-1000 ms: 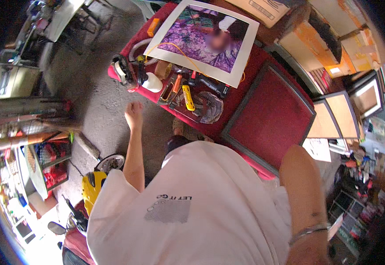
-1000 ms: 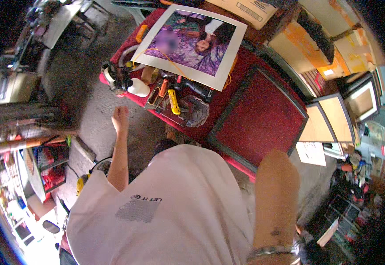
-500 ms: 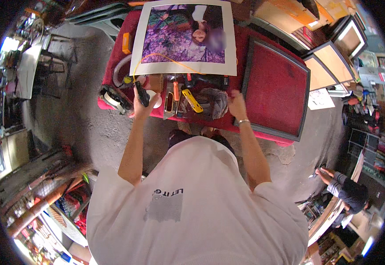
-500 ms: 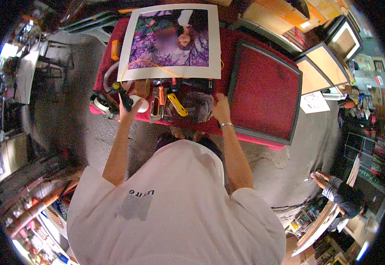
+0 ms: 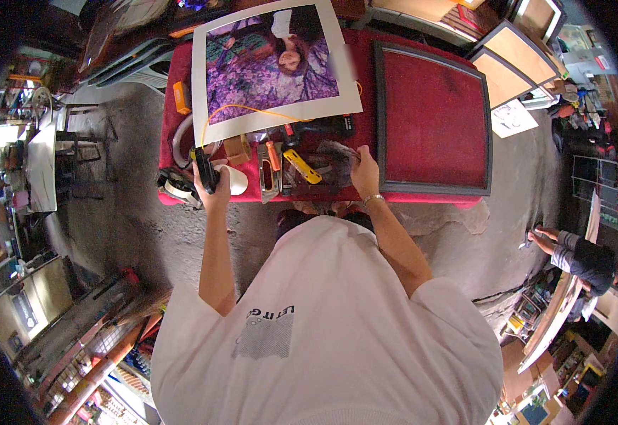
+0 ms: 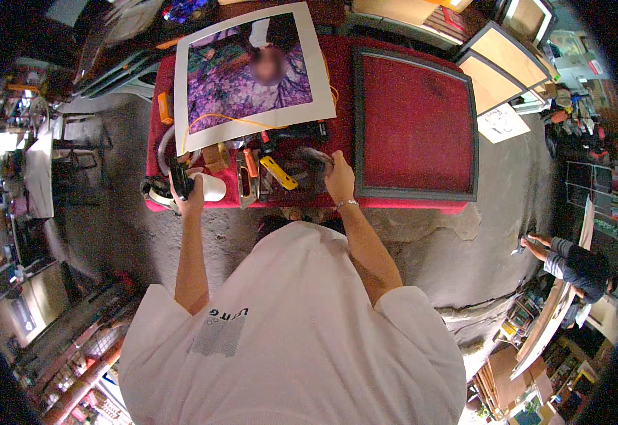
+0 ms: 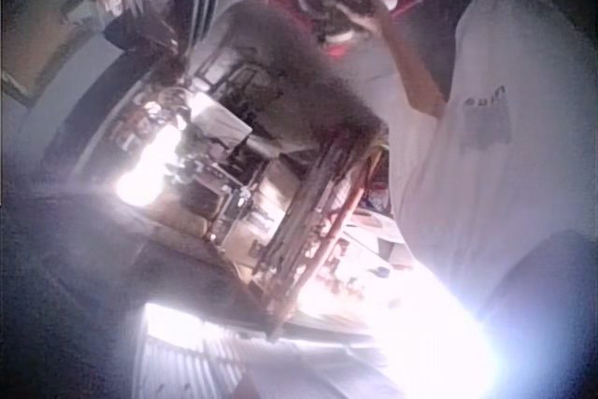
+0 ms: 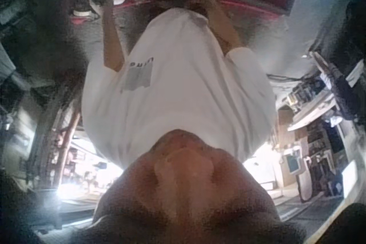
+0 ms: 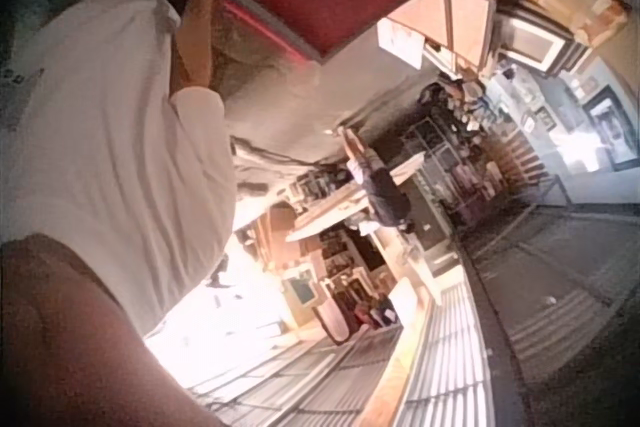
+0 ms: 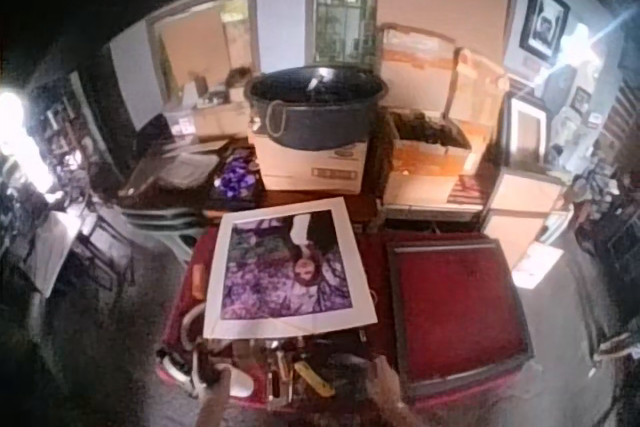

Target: The person cleans a glass pane with a spray bottle and cloth, then places a printed photo into a picture frame. They secure the backboard using a staple gun and attach hanging hardware to the back of the frame.

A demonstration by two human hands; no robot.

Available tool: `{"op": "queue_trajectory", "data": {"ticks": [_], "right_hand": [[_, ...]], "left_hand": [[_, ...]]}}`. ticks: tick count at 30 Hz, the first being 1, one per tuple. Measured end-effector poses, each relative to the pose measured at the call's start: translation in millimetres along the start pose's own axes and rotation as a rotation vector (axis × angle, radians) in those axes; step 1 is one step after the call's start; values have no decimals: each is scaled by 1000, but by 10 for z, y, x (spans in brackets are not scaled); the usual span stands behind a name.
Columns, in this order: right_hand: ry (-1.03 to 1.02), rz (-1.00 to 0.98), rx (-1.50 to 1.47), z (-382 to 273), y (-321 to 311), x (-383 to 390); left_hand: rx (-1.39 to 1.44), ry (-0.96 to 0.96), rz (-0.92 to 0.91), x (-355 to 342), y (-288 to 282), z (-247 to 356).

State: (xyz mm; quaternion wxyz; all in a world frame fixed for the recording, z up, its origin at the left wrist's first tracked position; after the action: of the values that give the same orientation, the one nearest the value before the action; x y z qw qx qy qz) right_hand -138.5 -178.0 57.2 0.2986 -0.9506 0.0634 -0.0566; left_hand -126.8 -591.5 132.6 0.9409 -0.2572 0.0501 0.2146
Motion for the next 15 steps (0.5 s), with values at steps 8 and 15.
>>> {"op": "queue_trajectory", "data": {"ticks": [8, 15], "right_hand": [[28, 293, -186, -155, -474, 211], [155, 545, -635, 130, -1285, 190]], "left_hand": [[-168, 204, -348, -121, -31, 755], [-63, -63, -817, 288, 681, 1145]]}}
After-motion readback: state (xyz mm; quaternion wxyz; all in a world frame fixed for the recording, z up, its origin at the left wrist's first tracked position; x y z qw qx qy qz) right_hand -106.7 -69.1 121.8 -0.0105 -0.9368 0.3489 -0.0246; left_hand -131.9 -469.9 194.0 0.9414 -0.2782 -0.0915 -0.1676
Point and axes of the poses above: each hand's wrist, its own x-axis away from the middle knuckle, its own y-axis out of the palm, z = x × y, the point moved 7 cm from there along -x, towards the middle knuckle, and after that the axes turned 15 degrees about -x, right-handed, at the moved point
